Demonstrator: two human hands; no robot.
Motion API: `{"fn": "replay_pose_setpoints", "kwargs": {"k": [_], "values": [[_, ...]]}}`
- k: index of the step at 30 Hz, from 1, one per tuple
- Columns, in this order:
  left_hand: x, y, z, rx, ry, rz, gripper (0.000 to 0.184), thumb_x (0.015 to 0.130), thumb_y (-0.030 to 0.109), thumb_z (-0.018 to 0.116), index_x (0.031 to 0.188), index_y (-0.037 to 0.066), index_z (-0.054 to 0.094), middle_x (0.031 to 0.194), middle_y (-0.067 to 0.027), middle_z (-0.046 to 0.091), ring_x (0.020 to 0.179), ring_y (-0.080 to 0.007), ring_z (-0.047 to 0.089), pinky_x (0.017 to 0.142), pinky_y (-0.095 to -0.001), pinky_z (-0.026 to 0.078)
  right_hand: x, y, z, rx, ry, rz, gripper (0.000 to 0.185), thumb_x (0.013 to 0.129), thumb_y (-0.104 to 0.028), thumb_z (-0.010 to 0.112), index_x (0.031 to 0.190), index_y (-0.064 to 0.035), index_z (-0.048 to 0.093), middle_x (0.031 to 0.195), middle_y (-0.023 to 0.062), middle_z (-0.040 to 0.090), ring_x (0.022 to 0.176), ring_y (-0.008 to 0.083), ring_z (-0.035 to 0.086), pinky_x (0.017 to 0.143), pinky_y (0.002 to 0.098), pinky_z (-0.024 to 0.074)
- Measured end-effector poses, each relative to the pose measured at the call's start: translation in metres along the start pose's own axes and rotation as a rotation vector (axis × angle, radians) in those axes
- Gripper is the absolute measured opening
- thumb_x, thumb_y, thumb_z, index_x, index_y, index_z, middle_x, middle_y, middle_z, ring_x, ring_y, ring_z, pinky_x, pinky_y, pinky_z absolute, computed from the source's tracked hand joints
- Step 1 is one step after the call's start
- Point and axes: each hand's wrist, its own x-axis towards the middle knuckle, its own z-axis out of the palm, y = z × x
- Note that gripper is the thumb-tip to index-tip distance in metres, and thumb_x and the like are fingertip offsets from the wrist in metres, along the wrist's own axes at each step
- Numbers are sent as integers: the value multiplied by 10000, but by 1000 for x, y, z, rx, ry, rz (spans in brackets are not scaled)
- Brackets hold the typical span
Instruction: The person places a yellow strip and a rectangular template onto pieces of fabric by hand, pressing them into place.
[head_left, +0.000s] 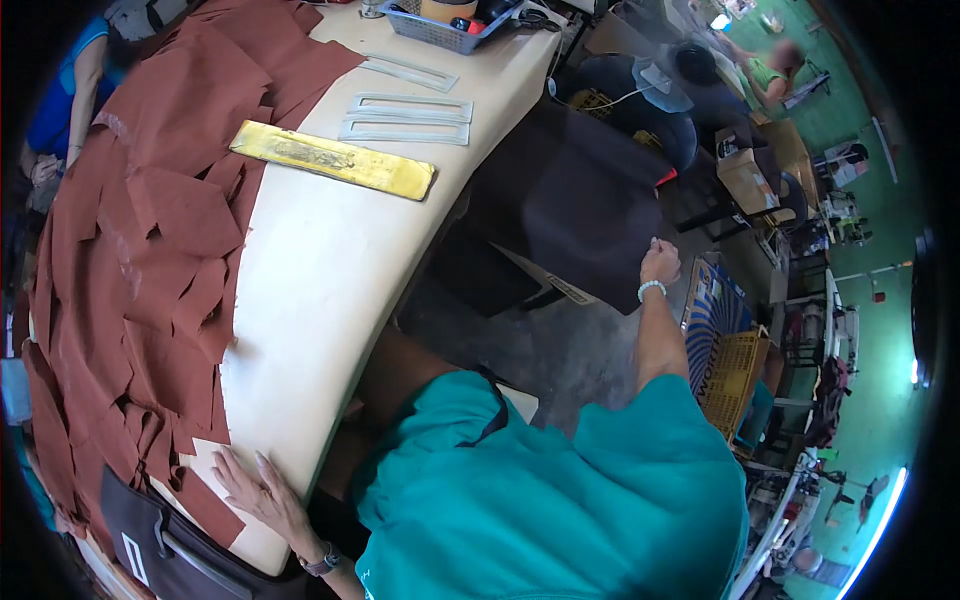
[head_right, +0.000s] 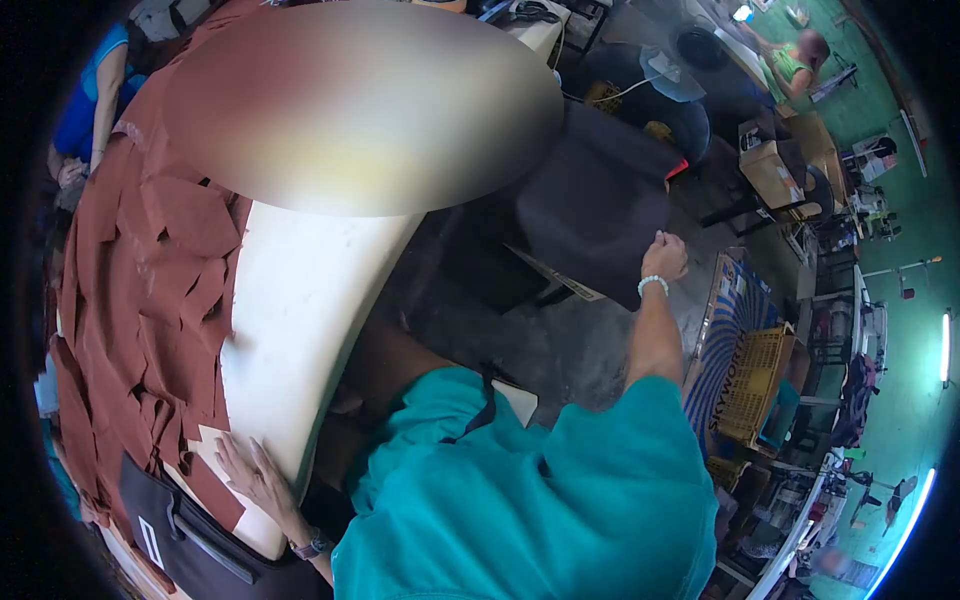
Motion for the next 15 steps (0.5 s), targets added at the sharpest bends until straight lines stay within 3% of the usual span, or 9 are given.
{"fn": "replay_pose_setpoints", "kwargs": {"k": [1,4,7,8,10,12,15], "values": [[0,1,0,-2,-1,-1,563,946,412,430,1404,96,350,1474,-122,292,1387,-304,188,1074,-578,58,5,4,2,-39,39,-71,233,784,-308,674,921,-120,695,1026,77,652,971,246,603,878,443,404],[-1,2,-1,5,-1,0,555,945,409,433,1401,102,360,1471,-124,296,1386,-304,192,1074,-577,61,18,-1,0,7,21,-9,255,790,-323,674,934,-114,697,959,109,673,899,291,625,875,437,414],[-1,1,0,26,5,21,550,945,410,434,1397,104,367,1470,-123,299,1388,-302,190,1072,-579,59,37,-25,-9,376,40,62,263,803,-308,674,914,-71,693,859,147,679,827,307,635,890,396,421],[-1,-1,3,29,13,28,550,944,412,433,1396,104,368,1470,-122,301,1389,-302,186,1071,-581,57,44,-47,-24,673,-80,180,320,818,-277,670,952,14,664,936,142,668,889,264,613,915,344,409],[-2,0,0,31,1,11,552,936,394,455,1394,99,366,1467,-129,305,1388,-308,189,1074,-572,66,57,-97,-49,1431,-286,351,347,829,-227,662,998,74,627,1025,110,634,972,194,568,921,300,399],[1,18,-7,27,-36,-39,560,921,355,499,1393,88,362,1461,-144,308,1383,-319,200,1083,-550,88,53,-164,-101,1611,-462,162,322,848,-175,637,1046,77,604,1095,85,600,1042,166,532,930,289,398],[15,45,-7,-252,9,199,637,856,278,607,1391,49,346,1452,-173,309,1366,-340,229,1097,-495,138,28,-266,-170,1777,-708,-175,166,783,-38,623,940,7,653,946,74,640,906,154,590,842,278,456]]}}
